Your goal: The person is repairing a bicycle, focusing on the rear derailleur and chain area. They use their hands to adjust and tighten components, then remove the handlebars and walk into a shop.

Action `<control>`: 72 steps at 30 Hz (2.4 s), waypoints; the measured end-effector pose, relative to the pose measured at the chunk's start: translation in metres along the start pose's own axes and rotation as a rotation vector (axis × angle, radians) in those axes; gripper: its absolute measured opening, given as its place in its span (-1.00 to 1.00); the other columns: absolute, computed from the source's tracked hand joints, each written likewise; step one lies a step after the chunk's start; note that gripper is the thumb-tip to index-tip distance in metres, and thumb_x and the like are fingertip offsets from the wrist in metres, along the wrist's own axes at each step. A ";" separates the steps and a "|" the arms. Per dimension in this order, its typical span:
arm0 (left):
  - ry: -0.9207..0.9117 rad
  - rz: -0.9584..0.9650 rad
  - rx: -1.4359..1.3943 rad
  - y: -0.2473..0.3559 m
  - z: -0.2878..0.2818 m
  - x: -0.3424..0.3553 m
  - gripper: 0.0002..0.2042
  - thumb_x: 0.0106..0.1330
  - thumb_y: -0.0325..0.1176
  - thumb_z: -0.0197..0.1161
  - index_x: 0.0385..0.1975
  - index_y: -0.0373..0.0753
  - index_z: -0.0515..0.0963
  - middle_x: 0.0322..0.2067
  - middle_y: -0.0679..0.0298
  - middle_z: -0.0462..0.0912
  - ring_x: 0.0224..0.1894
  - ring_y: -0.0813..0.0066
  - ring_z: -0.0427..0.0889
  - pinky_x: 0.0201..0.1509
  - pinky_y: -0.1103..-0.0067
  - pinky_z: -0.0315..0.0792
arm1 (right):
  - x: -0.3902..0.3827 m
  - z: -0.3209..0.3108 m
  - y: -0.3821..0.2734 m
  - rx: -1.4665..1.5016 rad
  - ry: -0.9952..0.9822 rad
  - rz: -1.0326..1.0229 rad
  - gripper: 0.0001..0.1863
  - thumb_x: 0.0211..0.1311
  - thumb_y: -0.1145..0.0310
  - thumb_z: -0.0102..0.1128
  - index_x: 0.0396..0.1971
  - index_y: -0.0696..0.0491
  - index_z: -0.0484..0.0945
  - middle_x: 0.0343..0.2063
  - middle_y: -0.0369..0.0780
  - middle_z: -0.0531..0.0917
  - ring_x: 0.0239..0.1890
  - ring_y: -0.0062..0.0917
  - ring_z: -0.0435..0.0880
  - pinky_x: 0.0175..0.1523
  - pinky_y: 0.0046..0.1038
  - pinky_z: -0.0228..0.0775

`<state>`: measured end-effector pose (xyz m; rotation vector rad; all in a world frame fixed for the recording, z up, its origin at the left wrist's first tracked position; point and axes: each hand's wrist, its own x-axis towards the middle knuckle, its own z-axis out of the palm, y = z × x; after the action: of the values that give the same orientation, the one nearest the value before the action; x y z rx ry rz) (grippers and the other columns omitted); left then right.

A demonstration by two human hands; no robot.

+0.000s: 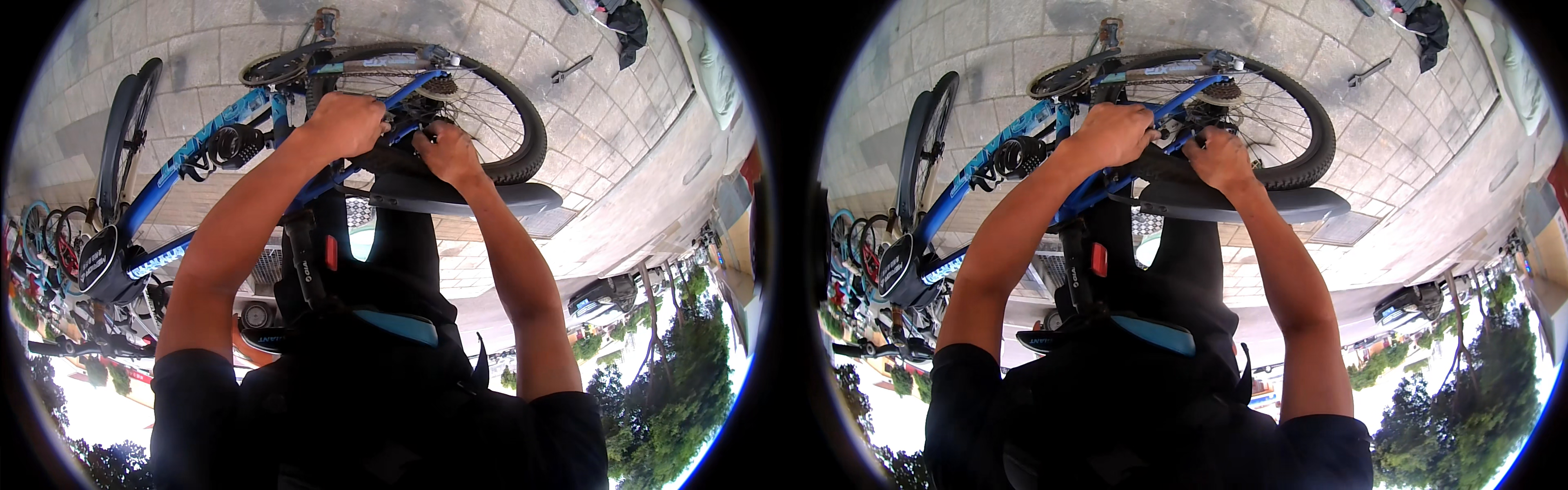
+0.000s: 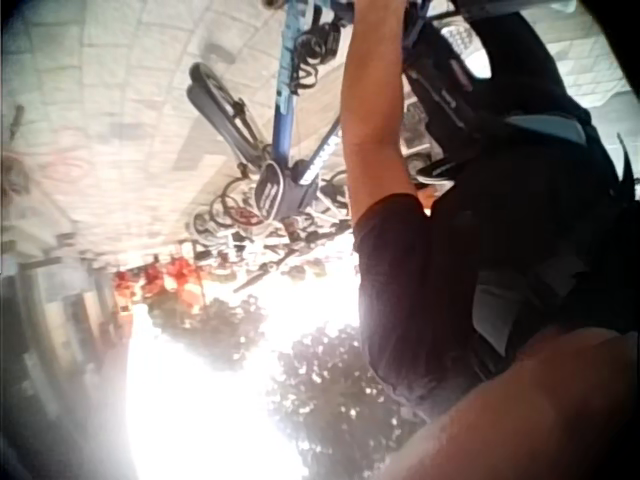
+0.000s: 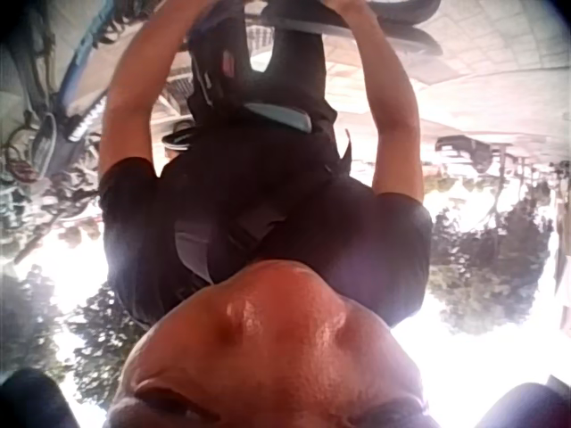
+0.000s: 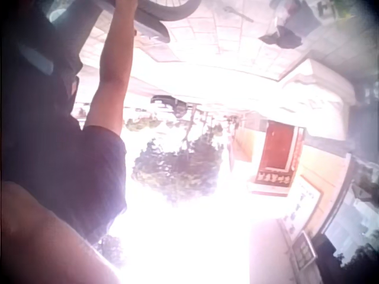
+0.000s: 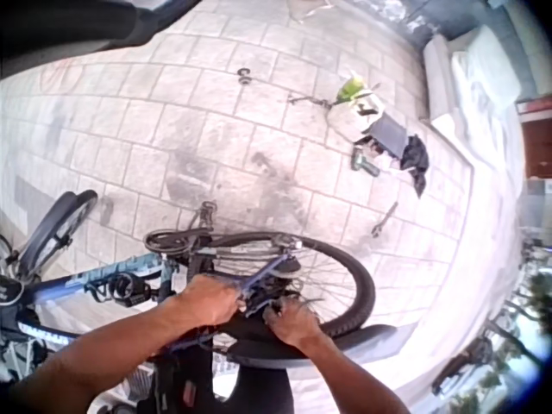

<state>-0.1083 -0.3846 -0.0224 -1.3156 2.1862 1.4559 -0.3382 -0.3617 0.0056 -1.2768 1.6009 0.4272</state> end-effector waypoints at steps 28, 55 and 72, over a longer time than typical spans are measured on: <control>0.140 -0.186 -0.612 -0.029 0.026 -0.033 -0.81 0.34 -0.44 0.41 -0.08 -0.28 0.72 -0.14 0.16 0.61 -0.08 0.23 0.67 0.01 0.42 0.54 | 0.034 0.014 -0.017 0.196 -0.170 -0.212 -0.67 0.41 0.17 0.16 -0.21 0.16 0.69 -0.25 0.06 0.71 -0.16 -0.04 0.69 -0.05 -0.18 0.51; 0.381 -0.134 -0.455 -0.022 0.034 -0.046 -0.80 0.23 -0.36 0.39 -0.16 -0.17 0.72 -0.19 0.20 0.69 0.00 0.09 0.64 0.14 0.22 0.45 | 0.059 0.011 -0.030 0.245 -0.376 -0.270 -0.70 0.47 0.22 0.20 -0.11 0.13 0.74 -0.30 -0.02 0.76 -0.25 -0.25 0.73 -0.06 -0.32 0.53; 0.420 -0.129 -0.307 -0.011 0.024 -0.044 -0.72 0.16 -0.39 0.36 -0.11 -0.21 0.62 -0.15 0.13 0.73 0.03 0.05 0.68 0.14 0.21 0.48 | 0.064 0.022 -0.034 0.257 -0.285 -0.344 -0.66 0.49 0.19 0.17 -0.06 0.14 0.74 -0.27 -0.11 0.79 -0.24 -0.43 0.73 -0.04 -0.38 0.53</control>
<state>-0.0813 -0.3410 -0.0151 -1.9848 2.1106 1.6316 -0.2943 -0.3916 -0.0481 -1.2031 1.1303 0.1714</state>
